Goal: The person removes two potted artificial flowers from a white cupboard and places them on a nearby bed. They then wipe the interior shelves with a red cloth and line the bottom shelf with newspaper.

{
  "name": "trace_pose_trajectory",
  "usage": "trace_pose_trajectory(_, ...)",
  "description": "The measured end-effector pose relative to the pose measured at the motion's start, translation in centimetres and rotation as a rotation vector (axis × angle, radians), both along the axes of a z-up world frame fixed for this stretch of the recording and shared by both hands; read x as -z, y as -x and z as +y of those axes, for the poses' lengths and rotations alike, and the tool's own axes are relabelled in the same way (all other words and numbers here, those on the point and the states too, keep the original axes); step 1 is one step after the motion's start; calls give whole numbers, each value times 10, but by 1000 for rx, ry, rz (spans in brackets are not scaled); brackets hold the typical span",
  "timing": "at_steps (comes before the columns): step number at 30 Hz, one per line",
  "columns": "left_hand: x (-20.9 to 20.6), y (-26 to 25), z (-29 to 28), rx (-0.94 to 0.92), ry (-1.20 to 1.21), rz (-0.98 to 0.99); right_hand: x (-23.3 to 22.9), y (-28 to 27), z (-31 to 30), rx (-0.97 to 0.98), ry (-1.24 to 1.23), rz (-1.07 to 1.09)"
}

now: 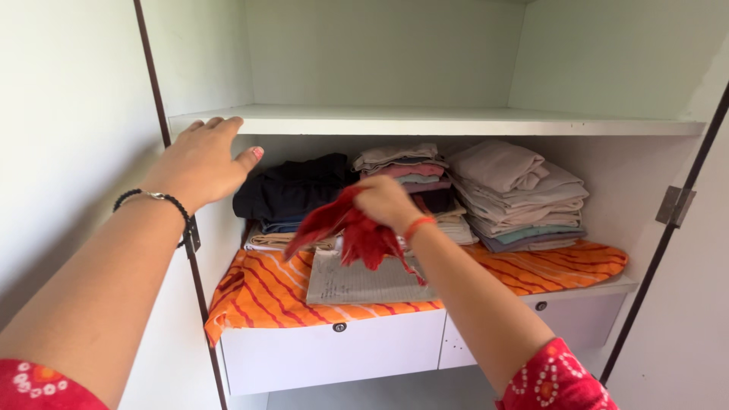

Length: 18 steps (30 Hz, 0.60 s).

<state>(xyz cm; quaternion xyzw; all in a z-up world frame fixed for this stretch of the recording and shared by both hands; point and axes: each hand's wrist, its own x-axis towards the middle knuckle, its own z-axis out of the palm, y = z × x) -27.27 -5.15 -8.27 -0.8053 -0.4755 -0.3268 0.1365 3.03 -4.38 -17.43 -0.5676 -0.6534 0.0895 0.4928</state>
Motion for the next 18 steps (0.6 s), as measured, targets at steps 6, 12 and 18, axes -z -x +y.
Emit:
trace_pose_trajectory(6,13,-29,8,10,6,-10,38,-141,9,-198,-267,1318)
trace_pose_trajectory(12,33,-54,19,-105,-237,-113,-6,-181,-4,-551,-797,1695)
trace_pose_trajectory(18,84,-57,72,-205,-259,-575,-40,-197,56,-813,-872,1841)
